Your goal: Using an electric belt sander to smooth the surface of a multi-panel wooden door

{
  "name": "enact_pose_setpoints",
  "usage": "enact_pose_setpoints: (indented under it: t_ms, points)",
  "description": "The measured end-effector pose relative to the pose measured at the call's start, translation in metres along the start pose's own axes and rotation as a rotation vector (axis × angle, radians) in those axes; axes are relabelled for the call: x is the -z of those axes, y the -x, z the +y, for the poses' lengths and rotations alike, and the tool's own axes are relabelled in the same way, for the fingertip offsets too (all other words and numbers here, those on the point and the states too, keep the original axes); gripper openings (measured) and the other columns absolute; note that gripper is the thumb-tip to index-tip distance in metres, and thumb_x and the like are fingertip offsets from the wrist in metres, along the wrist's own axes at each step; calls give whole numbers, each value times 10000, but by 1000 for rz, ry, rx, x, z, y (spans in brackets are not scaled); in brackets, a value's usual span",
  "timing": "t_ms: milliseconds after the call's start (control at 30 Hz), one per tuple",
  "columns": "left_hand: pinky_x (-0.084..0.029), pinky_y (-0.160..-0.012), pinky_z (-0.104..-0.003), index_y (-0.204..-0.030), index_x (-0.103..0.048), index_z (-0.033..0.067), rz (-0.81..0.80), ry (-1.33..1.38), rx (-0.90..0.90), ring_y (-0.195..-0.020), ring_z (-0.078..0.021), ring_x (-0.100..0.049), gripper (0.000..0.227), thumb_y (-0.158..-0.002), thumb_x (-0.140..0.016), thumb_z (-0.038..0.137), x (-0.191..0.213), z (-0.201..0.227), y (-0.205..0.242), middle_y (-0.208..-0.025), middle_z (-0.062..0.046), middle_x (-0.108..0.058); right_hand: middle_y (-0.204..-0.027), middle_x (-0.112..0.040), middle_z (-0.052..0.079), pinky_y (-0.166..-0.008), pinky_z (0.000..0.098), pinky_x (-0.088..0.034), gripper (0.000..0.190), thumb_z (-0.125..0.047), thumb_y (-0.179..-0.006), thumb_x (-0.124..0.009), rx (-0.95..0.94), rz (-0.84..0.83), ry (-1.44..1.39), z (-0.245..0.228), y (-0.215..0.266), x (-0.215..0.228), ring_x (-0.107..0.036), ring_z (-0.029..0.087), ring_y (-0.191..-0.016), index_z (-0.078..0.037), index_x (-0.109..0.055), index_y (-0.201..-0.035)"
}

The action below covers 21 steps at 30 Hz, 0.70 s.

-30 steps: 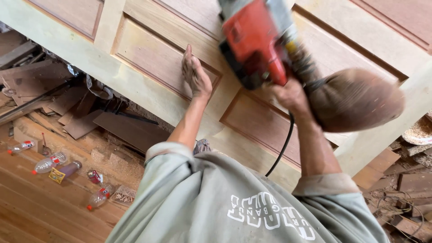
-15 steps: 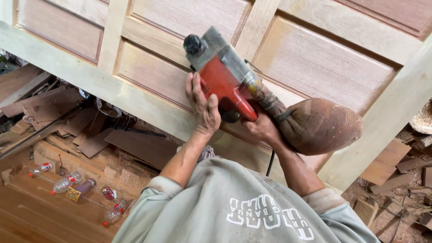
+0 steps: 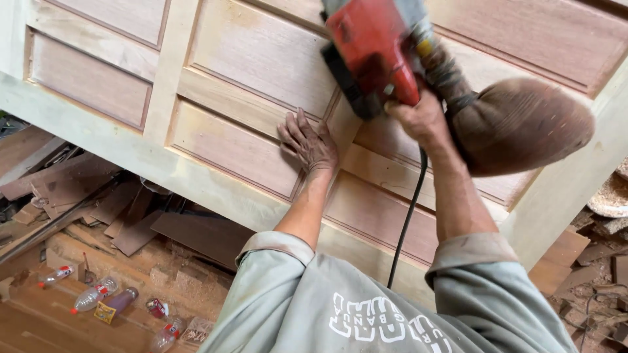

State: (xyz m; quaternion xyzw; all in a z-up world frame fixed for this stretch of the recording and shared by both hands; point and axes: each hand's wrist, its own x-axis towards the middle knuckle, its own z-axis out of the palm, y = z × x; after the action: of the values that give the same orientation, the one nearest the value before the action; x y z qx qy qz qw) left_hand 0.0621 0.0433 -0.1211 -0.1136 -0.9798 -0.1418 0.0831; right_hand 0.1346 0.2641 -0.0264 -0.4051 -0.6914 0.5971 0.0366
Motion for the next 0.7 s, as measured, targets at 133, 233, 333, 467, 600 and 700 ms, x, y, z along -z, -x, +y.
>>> enact_pose_setpoints:
  t_ms: [133,233,333,467,600,700]
  points:
    - [-289,-1147,-715,-1554,-422,166,-110,-45,68,-1550,-419,-216,755,-1024,-209,660,12,11,-8,-1621,-97,-337,-908,-646,-25,-675,248,-499,376,-212,-775,-695,-29,32,11,-56,-32,29,-576,108,-789,-156,-666,-1146]
    - [-303,-1127,-699,-1530,-445,154,-105,-46,47,-1528,-443,-249,700,-1025,-316,622,21,12,-7,-1599,-128,-368,-600,-539,7,-316,249,-338,338,-168,-798,-711,-150,50,-105,-68,-61,49,-428,74,-404,-122,-637,-1125]
    - [-303,-1136,-703,-1537,-445,170,-113,-73,49,-1533,-436,-247,717,-1023,-266,637,19,13,-9,-1608,-121,-363,-788,-655,4,-370,258,-495,296,-205,-853,-709,-95,85,67,-87,-88,69,-613,96,-561,-161,-643,-1138]
    - [-310,-1117,-708,-1520,-459,155,-104,-42,59,-1535,-454,-240,728,-1023,-248,643,18,13,-9,-1602,-141,-368,-727,-648,-61,-449,211,-517,175,-204,-968,-741,-95,68,89,-86,-116,89,-618,44,-577,-202,-641,-824]
    - [-310,-1123,-706,-1537,-442,159,-117,-49,50,-1547,-451,-228,738,-1023,-243,651,16,11,-7,-1615,-140,-355,-817,-594,-120,-763,183,-467,212,-169,-1081,-679,-10,-6,211,-80,-132,108,-532,2,-708,-270,-570,-930]
    - [-316,-1123,-710,-1532,-444,161,-110,-48,53,-1543,-453,-237,738,-1023,-238,654,14,11,-7,-1613,-139,-356,-755,-599,-76,-717,196,-495,294,-184,-1048,-685,25,-10,187,-80,-129,108,-539,45,-635,-223,-558,-786]
